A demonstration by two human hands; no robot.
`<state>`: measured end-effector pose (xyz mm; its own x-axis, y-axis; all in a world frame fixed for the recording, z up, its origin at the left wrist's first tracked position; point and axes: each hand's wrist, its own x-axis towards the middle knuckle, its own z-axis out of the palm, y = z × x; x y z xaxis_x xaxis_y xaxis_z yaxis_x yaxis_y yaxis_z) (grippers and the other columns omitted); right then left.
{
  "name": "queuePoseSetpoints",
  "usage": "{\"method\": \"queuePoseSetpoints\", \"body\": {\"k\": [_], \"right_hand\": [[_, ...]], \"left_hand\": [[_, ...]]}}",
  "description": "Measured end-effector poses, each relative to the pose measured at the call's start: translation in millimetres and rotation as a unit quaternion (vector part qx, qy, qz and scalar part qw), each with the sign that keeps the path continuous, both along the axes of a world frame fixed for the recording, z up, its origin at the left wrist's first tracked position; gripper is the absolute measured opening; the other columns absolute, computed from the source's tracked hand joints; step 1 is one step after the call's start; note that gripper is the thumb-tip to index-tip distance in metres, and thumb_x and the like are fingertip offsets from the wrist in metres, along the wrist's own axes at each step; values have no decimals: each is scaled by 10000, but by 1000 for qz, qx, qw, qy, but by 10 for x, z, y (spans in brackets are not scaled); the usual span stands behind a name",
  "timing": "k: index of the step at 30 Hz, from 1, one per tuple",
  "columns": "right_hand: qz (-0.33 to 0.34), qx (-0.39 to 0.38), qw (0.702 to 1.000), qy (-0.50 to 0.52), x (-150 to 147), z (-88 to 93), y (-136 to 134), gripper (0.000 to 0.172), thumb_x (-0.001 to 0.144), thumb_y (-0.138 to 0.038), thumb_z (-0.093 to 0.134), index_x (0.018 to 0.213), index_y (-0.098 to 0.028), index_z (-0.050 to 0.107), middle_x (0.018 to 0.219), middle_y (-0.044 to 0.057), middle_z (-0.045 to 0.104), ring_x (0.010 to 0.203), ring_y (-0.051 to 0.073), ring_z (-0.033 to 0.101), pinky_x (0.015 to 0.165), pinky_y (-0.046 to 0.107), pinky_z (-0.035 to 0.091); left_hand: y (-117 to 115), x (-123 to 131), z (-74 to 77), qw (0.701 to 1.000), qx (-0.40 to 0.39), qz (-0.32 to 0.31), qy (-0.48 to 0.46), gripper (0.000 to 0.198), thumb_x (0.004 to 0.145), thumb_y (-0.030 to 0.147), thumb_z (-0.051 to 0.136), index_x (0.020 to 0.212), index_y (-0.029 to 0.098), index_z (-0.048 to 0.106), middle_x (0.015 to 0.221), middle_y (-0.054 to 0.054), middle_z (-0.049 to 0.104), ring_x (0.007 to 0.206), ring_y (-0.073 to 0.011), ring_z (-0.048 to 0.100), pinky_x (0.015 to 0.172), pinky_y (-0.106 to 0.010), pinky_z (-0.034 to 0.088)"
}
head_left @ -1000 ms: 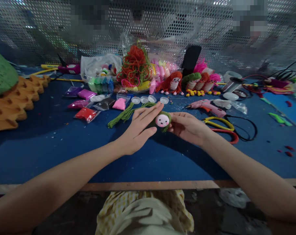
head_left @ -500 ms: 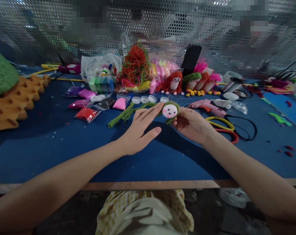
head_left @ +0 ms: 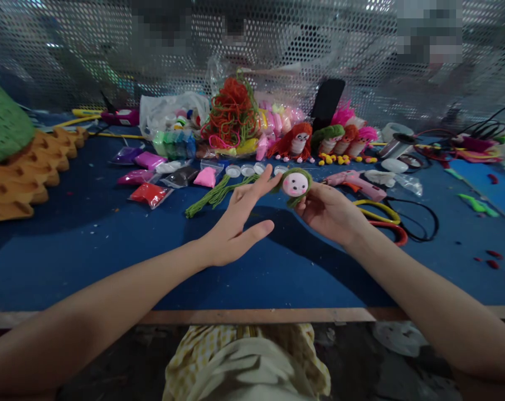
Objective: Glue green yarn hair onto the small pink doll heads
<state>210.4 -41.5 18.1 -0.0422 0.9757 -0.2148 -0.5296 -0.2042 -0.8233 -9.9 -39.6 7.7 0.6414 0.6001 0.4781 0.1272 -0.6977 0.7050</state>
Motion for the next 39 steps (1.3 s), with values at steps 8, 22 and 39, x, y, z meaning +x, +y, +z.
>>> {"method": "queuePoseSetpoints", "body": {"k": [8, 22, 39], "right_hand": [[45, 17, 999, -21, 76, -29, 13, 109, 774, -227, 790, 798, -183, 693, 673, -31, 609, 579, 60, 535, 541, 152, 516], [173, 20, 984, -18, 26, -35, -76, 224, 735, -320, 865, 797, -139, 749, 643, -13, 649, 566, 57, 587, 561, 148, 520], [-5, -69, 997, 22, -47, 77, -42, 239, 940, -121, 548, 748, -135, 690, 591, -15, 595, 496, 45, 536, 481, 119, 530]], "left_hand": [[41, 5, -19, 981, -76, 163, -73, 398, 1014, 402, 482, 1353, 236, 605, 1072, -74, 759, 1066, -236, 671, 1044, -440, 482], [62, 1, -4, 996, 69, 60, -2, 464, 1060, 393, 360, 1483, 293, 521, 1542, -44, 546, 1380, -228, 490, 1153, -462, 344], [73, -7, -48, 995, 37, 95, -21, 495, 1046, 405, 408, 1529, 307, 449, 1553, -46, 525, 1359, -238, 496, 1090, -434, 429]]}}
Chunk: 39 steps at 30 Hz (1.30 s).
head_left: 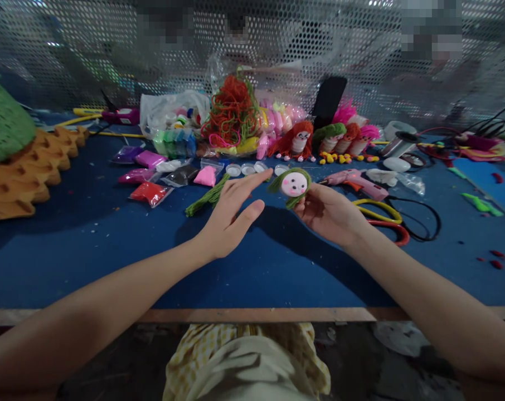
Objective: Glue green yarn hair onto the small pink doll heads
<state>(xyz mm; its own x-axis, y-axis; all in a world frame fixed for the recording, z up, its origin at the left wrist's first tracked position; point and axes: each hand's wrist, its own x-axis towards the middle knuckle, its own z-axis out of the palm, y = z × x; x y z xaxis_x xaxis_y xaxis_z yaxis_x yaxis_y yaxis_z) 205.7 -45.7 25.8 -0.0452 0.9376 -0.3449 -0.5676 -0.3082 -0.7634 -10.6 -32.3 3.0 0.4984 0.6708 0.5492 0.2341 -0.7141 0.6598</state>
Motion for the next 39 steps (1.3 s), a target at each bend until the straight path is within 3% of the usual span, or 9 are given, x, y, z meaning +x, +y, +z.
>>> {"method": "queuePoseSetpoints", "body": {"k": [4, 6, 11, 18, 22, 27, 32, 36, 39], "right_hand": [[66, 8, 998, -21, -6, -31, -18, 164, 912, -125, 598, 800, -121, 718, 577, -19, 570, 497, 54, 532, 499, 136, 540], [51, 5, 998, -21, -10, -32, -17, 153, 913, -128, 600, 813, -125, 717, 590, -20, 576, 497, 50, 531, 494, 128, 531], [-18, -2, 1000, -4, -7, -11, -2, 188, 931, -140, 565, 786, -152, 684, 627, -14, 602, 522, 44, 550, 487, 102, 510], [23, 11, 999, -23, -3, -63, 5, 41, 861, -147, 646, 828, -160, 666, 642, -30, 569, 522, 46, 512, 496, 115, 511], [2, 41, 999, -23, 30, -78, 29, 89, 817, -163, 701, 779, -187, 625, 647, -38, 547, 538, 52, 505, 507, 119, 515], [44, 21, 999, -25, 13, -61, -7, 34, 829, -180, 691, 818, -168, 661, 639, -33, 547, 530, 46, 499, 478, 113, 492], [-9, 38, 999, 5, -21, -37, -5, 115, 826, -152, 681, 742, -178, 607, 594, -50, 499, 509, 34, 477, 466, 90, 463], [8, 36, 999, -15, -15, -59, 2, 95, 804, -167, 709, 784, -187, 618, 627, -41, 542, 524, 49, 485, 475, 122, 491], [27, 46, 998, -32, -2, -92, 0, 90, 796, -176, 715, 837, -194, 637, 656, -35, 567, 536, 61, 497, 489, 148, 510]], "left_hand": [[-1, -3, 12, 999, 19, -17, 32, 502, 1050, 413, 395, 1544, 325, 427, 1613, -41, 450, 1431, -249, 441, 1148, -453, 364], [2, -1, 25, 998, 28, -22, 56, 489, 1055, 408, 387, 1531, 316, 447, 1627, -50, 430, 1468, -247, 410, 1184, -463, 307], [-1, 2, 35, 998, 22, -4, 52, 472, 1057, 427, 356, 1491, 305, 499, 1599, -60, 470, 1473, -242, 415, 1191, -478, 304], [-19, 14, 32, 997, 8, -10, 79, 529, 1050, 459, 358, 1547, 291, 420, 1623, -72, 431, 1488, -243, 385, 1200, -458, 287], [-16, 16, 31, 997, -3, -7, 83, 518, 1048, 461, 359, 1525, 287, 457, 1609, -77, 452, 1485, -264, 387, 1193, -483, 290], [-11, 18, 21, 997, -19, -15, 78, 560, 1039, 485, 371, 1570, 311, 379, 1627, -53, 429, 1453, -263, 403, 1182, -479, 312], [1, 13, 17, 998, -14, -14, 67, 514, 1044, 470, 368, 1524, 308, 456, 1607, -59, 459, 1459, -265, 406, 1190, -495, 294], [-20, -3, 23, 998, -27, -55, 21, 610, 1023, 462, 434, 1605, 352, 285, 1644, -44, 395, 1390, -278, 434, 1130, -472, 386], [-36, -10, 25, 995, -14, -96, 22, 659, 1014, 446, 466, 1621, 378, 218, 1674, -31, 336, 1390, -283, 414, 1135, -475, 384]]}}
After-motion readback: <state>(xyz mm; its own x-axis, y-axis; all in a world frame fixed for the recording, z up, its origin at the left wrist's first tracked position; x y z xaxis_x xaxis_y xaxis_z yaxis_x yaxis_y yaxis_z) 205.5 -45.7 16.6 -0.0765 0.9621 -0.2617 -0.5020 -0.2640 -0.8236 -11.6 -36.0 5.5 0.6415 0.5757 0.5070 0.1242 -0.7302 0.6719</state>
